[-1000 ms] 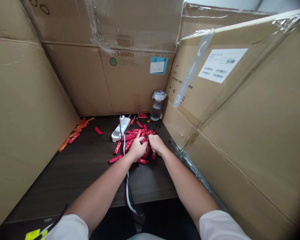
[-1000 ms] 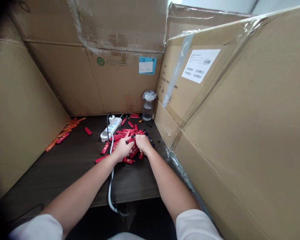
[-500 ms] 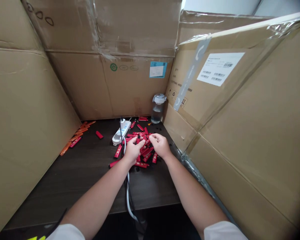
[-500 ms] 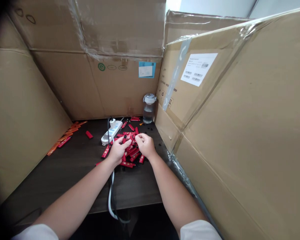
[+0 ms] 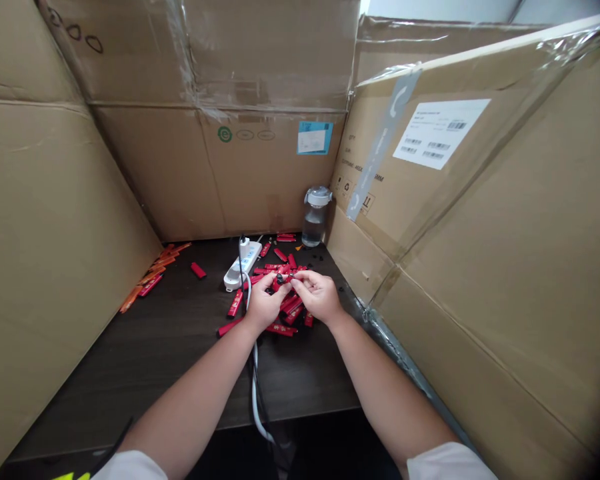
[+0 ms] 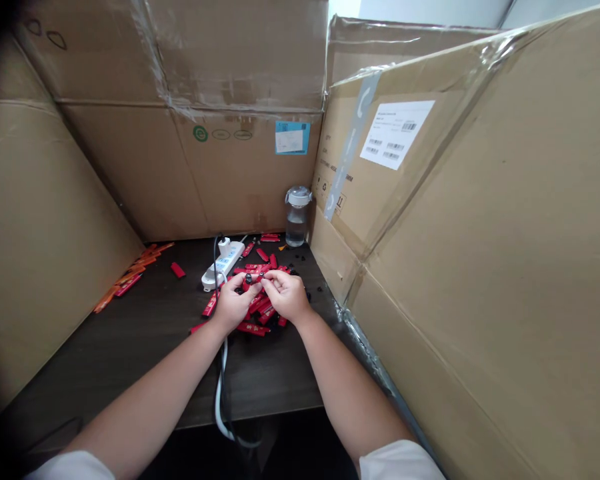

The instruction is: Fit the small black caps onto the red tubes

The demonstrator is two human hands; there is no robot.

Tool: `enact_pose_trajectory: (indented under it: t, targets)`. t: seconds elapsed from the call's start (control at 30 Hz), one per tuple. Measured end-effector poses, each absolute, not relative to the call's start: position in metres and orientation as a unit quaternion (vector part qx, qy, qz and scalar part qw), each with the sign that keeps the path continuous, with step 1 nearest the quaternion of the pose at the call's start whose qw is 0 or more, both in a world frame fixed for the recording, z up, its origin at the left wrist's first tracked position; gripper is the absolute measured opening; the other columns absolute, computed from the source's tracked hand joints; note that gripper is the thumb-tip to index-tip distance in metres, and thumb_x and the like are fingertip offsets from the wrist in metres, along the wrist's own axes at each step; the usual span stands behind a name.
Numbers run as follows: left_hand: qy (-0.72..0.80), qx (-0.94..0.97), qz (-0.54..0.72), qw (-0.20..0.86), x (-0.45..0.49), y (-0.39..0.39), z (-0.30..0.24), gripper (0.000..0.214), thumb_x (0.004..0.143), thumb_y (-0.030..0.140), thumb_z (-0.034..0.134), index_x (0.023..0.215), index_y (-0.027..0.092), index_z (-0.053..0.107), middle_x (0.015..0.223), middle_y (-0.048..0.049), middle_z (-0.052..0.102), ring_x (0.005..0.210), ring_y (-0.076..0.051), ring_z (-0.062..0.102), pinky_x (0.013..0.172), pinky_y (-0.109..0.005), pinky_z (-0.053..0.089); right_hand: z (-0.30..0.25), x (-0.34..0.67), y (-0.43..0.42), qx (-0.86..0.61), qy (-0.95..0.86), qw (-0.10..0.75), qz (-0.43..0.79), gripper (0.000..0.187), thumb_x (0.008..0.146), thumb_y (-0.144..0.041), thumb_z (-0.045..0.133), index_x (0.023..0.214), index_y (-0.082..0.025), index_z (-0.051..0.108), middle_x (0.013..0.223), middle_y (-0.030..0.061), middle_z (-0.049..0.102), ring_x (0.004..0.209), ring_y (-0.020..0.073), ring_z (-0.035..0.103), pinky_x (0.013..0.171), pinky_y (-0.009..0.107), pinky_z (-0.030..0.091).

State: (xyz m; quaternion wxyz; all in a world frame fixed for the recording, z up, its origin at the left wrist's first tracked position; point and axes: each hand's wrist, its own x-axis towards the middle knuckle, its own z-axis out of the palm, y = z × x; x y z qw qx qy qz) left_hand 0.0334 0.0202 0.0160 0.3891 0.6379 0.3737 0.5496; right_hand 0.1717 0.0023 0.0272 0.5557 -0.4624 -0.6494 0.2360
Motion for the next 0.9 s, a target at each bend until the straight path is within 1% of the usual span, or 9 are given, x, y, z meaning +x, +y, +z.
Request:
enact_pose_trajectory:
  t: [0.07,0.13,0.3,0.43,0.53,0.63,0.73,0.83,0.9]
  targets:
    - [0.373,0.642,0.55,0.382,0.033,0.02,0.016,0.023,0.075,0.038,0.064,0.085,0.017,0.066,0.08,-0.0012,0.065,0.077,-0.014,0.059,0.077,-0.025,0.045,0.028,0.171,0.001,-0.458,-0.646,0.56,0.244,0.02,0.078,-0.035,0.057,0.077,-0.016,0.062,0.048,-0.0058,0.037,0.043,0.0072,0.03,0.044,0.023,0.027]
    - [0.371,0.648,0.551,0.372,0.032,0.02,0.016,0.023,0.075,0.037,0.064,0.085,0.017,0.066,0.078,-0.001,0.065,0.075,-0.013,0.058,0.075,-0.025,0.045,0.03,0.171,0.001,-0.452,-0.625,0.568,0.286,0.019,0.076,-0.035,0.06,0.075,-0.016,0.06,0.048,-0.0067,0.036,0.042,0.0063,0.03,0.042,0.022,0.026]
    - [0.357,0.66,0.535,0.388,0.03,0.02,0.019,0.023,0.074,0.037,0.066,0.083,0.016,0.066,0.077,-0.0017,0.065,0.073,-0.014,0.059,0.073,-0.025,0.046,0.032,0.173,0.001,-0.4,-0.554,0.561,0.468,0.026,0.069,-0.037,0.068,0.074,-0.018,0.052,0.043,-0.0105,0.036,0.034,0.0043,0.029,0.035,0.019,0.024]
    - [0.347,0.668,0.506,0.42,0.028,0.021,0.023,0.023,0.072,0.035,0.067,0.084,0.015,0.066,0.08,-0.0034,0.067,0.076,-0.016,0.06,0.075,-0.027,0.047,0.03,0.174,0.004,-0.345,-0.487,0.564,0.571,0.029,0.066,-0.034,0.073,0.072,-0.018,0.049,0.041,-0.0121,0.034,0.031,0.0017,0.02,0.031,0.016,0.018]
    - [0.352,0.673,0.498,0.419,0.029,0.022,0.023,0.023,0.073,0.035,0.065,0.084,0.015,0.066,0.081,-0.0035,0.068,0.079,-0.017,0.06,0.077,-0.028,0.047,0.029,0.175,0.006,-0.315,-0.443,0.555,0.63,0.031,0.064,-0.032,0.075,0.072,-0.018,0.048,0.041,-0.0131,0.03,0.032,0.0007,0.014,0.03,0.015,0.013]
    - [0.368,0.675,0.497,0.402,0.03,0.023,0.019,0.023,0.074,0.035,0.064,0.084,0.015,0.066,0.084,-0.0042,0.068,0.079,-0.017,0.06,0.079,-0.029,0.046,0.03,0.178,0.008,-0.294,-0.42,0.558,0.653,0.031,0.065,-0.031,0.075,0.071,-0.019,0.046,0.043,-0.013,0.028,0.032,0.0007,0.013,0.03,0.015,0.012]
    - [0.401,0.67,0.504,0.369,0.031,0.027,0.017,0.023,0.074,0.035,0.064,0.086,0.015,0.066,0.083,-0.0044,0.068,0.079,-0.017,0.06,0.078,-0.028,0.046,0.032,0.185,0.012,-0.283,-0.397,0.585,0.648,0.032,0.067,-0.032,0.073,0.072,-0.02,0.045,0.045,-0.0132,0.024,0.033,0.0017,0.012,0.03,0.014,0.013]
    - [0.444,0.667,0.508,0.317,0.03,0.035,0.018,0.021,0.075,0.036,0.061,0.081,0.016,0.066,0.077,-0.0027,0.066,0.074,-0.016,0.058,0.074,-0.026,0.044,0.032,0.193,0.019,-0.297,-0.358,0.627,0.625,0.034,0.068,-0.033,0.073,0.073,-0.021,0.042,0.044,-0.0137,0.021,0.033,0.0028,0.013,0.029,0.014,0.014]
    - [0.473,0.67,0.493,0.29,0.03,0.043,0.018,0.02,0.075,0.036,0.06,0.076,0.016,0.064,0.07,-0.0011,0.063,0.068,-0.015,0.055,0.069,-0.025,0.042,0.029,0.196,0.025,-0.336,-0.338,0.631,0.612,0.036,0.066,-0.032,0.074,0.071,-0.021,0.041,0.043,-0.014,0.023,0.032,0.0022,0.014,0.029,0.014,0.013]
